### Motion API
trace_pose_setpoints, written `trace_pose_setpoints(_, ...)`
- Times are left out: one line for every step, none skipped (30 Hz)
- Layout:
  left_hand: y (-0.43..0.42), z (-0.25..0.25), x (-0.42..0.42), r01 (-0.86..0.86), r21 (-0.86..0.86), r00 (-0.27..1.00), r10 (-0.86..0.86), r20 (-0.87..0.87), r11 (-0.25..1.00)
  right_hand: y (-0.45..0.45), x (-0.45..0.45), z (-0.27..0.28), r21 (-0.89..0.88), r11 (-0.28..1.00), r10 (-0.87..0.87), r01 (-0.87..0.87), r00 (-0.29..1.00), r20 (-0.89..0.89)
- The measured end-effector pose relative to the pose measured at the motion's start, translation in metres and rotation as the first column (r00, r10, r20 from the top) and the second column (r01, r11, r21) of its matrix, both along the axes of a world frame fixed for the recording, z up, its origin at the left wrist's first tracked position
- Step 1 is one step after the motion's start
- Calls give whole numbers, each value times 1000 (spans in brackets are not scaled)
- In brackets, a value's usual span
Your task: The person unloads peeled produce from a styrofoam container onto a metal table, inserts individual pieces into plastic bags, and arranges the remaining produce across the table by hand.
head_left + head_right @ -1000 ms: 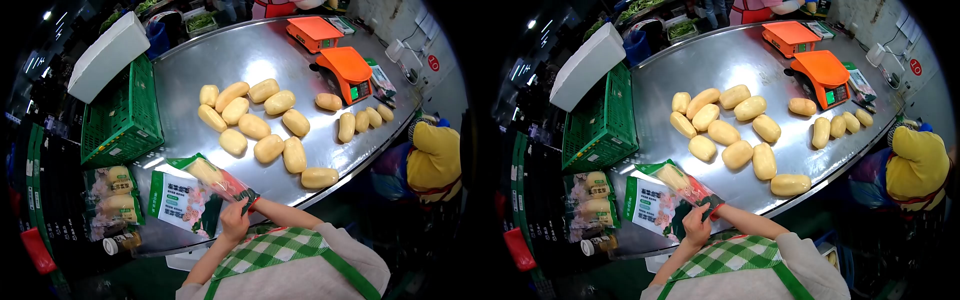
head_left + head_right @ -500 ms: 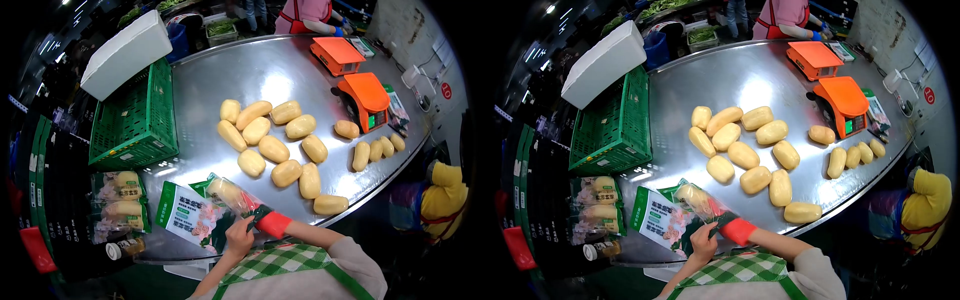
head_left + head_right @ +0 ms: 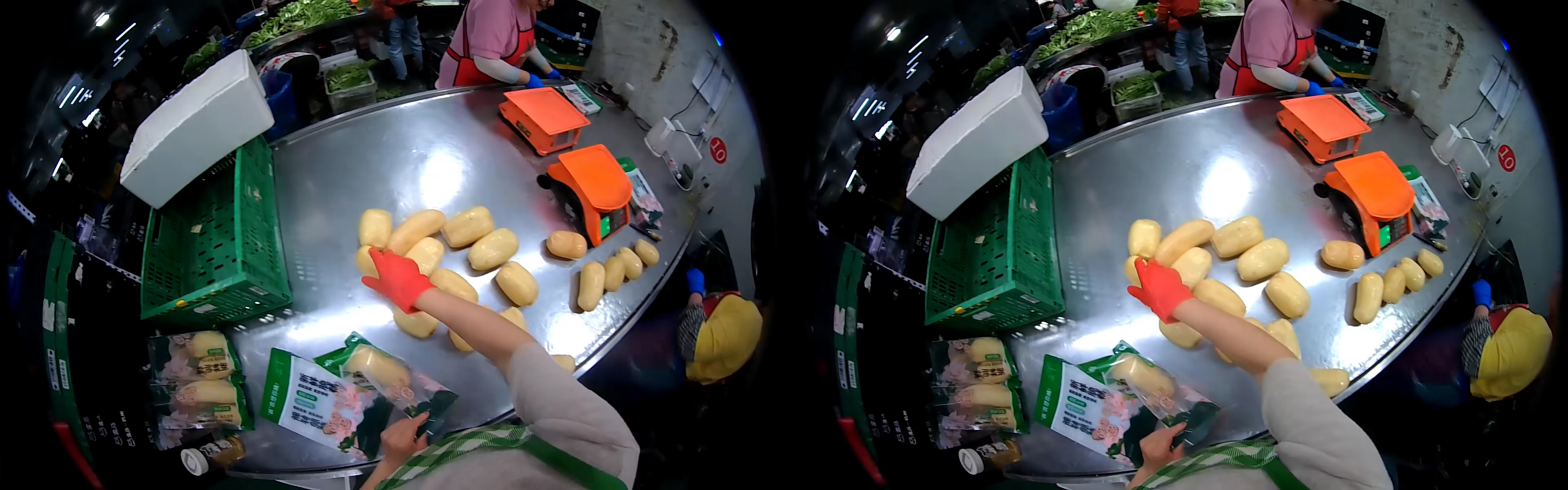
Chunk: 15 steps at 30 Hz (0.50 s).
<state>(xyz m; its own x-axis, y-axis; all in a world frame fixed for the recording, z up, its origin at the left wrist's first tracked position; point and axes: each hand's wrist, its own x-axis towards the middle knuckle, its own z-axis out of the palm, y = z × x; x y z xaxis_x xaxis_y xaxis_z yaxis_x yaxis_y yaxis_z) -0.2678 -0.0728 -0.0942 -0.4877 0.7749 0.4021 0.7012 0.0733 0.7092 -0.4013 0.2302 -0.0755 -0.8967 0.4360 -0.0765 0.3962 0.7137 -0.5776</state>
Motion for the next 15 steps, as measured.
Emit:
trace_pose_setpoints(-2, 0, -1, 6, -16, 1000, -6, -24, 1000, 3, -20, -6, 38, 999, 6, -10, 996, 92)
trace_pose_setpoints(-3, 0, -1, 4, -22, 999, -5, -37, 1000, 5, -35, -15, 79, 997, -4, -2, 997, 74)
trace_pose_setpoints(-4, 0, -2, 8, -18, 1000, -9, -24, 1000, 6, -44, -16, 104, 994, 20, -29, 996, 93)
trace_pose_setpoints(-4, 0, -3, -2, -19, 1000, 2, -27, 1000, 7, -50, -18, 131, 990, 38, -53, 993, 115)
trace_pose_setpoints(-4, 0, -2, -8, -19, 1000, 8, -25, 1000, 9, -53, -19, 159, 985, 51, -73, 988, 143)
trace_pose_setpoints(-5, 0, -1, -13, -32, 999, 12, -31, 999, 10, -51, -12, 103, 993, 45, -61, 988, 145)
trace_pose_setpoints(-4, -1, 0, -12, -41, 999, 11, -38, 999, 10, -49, -13, 99, 993, 57, -72, 988, 142)
trace_pose_setpoints(-3, -1, 0, -3, -46, 999, 1, -48, 999, 10, -48, -16, 98, 992, 60, -74, 989, 136)
trace_pose_setpoints(-1, 0, -1, 2, -39, 999, -4, -43, 999, 12, -46, -22, 99, 993, 56, -69, 991, 125)
trace_pose_setpoints(-1, 4, -2, 11, -32, 999, -13, -43, 999, 14, -38, -21, 67, 995, 65, -71, 994, 90)
trace_pose_setpoints(0, 6, -3, 21, -28, 999, -22, -43, 999, 15, -31, -21, 34, 997, 73, -75, 996, 54)
trace_pose_setpoints(-1, 5, -2, 8, -27, 999, -9, -53, 1000, 16, -20, -2, 6, 997, 72, -72, 996, 53)
trace_pose_setpoints(0, 4, -2, 9, -13, 998, -10, -56, 1000, 16, -8, 12, -25, 997, 74, -72, 996, 54)
trace_pose_setpoints(2, 4, -2, 6, 2, 998, -6, -59, 1000, 16, 8, 27, -87, 996, 15, -16, 1000, -22)
trace_pose_setpoints(4, 6, -2, -3, 18, 998, 4, -61, 1000, 15, 24, 40, -149, 988, -43, 29, 995, -95)
